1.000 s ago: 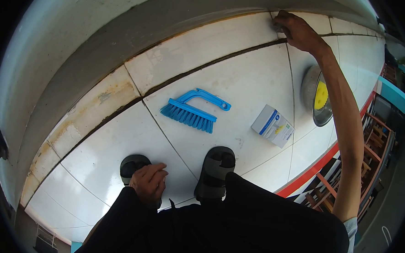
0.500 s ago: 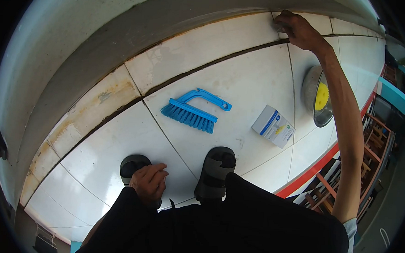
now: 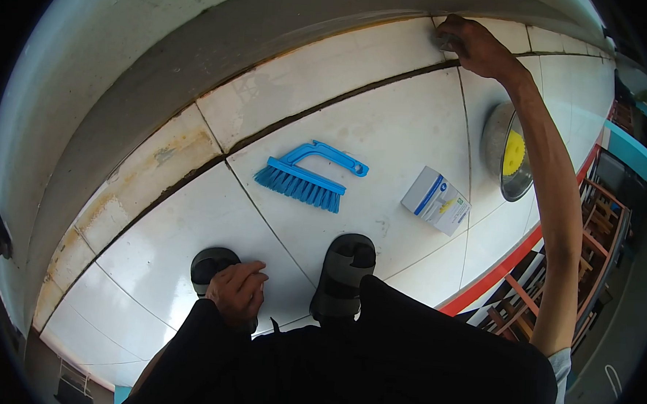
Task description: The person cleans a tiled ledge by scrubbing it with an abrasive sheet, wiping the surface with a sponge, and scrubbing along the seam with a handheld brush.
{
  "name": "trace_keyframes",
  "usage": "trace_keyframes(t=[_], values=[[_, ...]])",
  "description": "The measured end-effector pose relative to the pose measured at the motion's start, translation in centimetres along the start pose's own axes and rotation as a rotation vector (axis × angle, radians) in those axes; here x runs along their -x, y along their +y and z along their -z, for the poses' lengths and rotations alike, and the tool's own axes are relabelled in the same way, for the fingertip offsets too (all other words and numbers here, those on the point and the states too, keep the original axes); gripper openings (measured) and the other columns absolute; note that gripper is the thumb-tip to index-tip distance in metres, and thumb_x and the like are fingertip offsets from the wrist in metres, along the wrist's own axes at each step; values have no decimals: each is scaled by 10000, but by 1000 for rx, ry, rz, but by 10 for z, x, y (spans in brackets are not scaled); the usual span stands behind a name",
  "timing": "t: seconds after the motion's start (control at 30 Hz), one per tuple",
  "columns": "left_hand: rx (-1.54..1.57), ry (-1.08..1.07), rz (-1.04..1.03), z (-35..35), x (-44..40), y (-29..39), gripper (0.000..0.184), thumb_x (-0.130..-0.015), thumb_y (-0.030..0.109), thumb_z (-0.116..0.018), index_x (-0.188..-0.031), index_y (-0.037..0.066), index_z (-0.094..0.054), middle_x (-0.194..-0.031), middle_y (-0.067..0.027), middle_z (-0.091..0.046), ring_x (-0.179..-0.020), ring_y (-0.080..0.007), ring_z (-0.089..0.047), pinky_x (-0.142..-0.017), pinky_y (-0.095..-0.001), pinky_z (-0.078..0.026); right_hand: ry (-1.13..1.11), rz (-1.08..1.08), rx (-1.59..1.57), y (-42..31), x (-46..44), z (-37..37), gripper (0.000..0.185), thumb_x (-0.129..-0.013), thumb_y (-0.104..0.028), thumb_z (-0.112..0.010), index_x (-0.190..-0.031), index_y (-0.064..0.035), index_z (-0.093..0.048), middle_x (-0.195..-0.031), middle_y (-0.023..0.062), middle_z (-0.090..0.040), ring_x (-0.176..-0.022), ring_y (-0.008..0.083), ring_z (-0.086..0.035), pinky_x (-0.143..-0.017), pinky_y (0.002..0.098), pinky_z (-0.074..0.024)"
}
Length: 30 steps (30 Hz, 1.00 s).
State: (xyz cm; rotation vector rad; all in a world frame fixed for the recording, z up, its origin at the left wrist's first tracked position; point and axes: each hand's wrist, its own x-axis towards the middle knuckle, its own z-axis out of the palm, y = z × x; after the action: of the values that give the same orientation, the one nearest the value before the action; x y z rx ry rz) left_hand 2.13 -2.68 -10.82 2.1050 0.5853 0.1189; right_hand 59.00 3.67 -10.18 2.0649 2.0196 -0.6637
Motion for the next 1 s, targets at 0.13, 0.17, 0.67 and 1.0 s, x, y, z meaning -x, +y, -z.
trace_keyframes(t=[0.13,0.17,0.67,1.0], values=[[4,-64,-31,4,0,-2,201,-683,-29,-667,-877,14,-635,-1020,-123,-637,-798,-257,-671,-690,-360,-571,-87,39,58,0,6,-5,274,-847,63,-554,-1109,4,-605,-1047,160,-611,-981,338,-605,-898,425,-481],[4,-51,-35,3,0,-1,203,-682,-29,-668,-878,14,-636,-1019,-123,-637,-794,-256,-670,-685,-360,-569,-88,20,42,4,4,-6,278,-842,63,-553,-1109,5,-606,-1050,159,-615,-984,338,-605,-892,426,-482],[-6,-43,-43,5,-1,0,202,-681,-37,-665,-875,11,-635,-1018,-123,-637,-793,-259,-675,-681,-352,-571,-44,-6,39,9,10,-9,287,-848,76,-554,-1118,2,-618,-1079,143,-624,-1001,328,-614,-908,408,-493],[8,-44,-34,6,-3,1,204,-683,-33,-661,-880,15,-636,-1022,-121,-638,-798,-256,-672,-675,-354,-565,16,-23,33,5,6,0,294,-832,81,-533,-1102,7,-623,-1042,155,-625,-967,325,-611,-877,413,-485]])
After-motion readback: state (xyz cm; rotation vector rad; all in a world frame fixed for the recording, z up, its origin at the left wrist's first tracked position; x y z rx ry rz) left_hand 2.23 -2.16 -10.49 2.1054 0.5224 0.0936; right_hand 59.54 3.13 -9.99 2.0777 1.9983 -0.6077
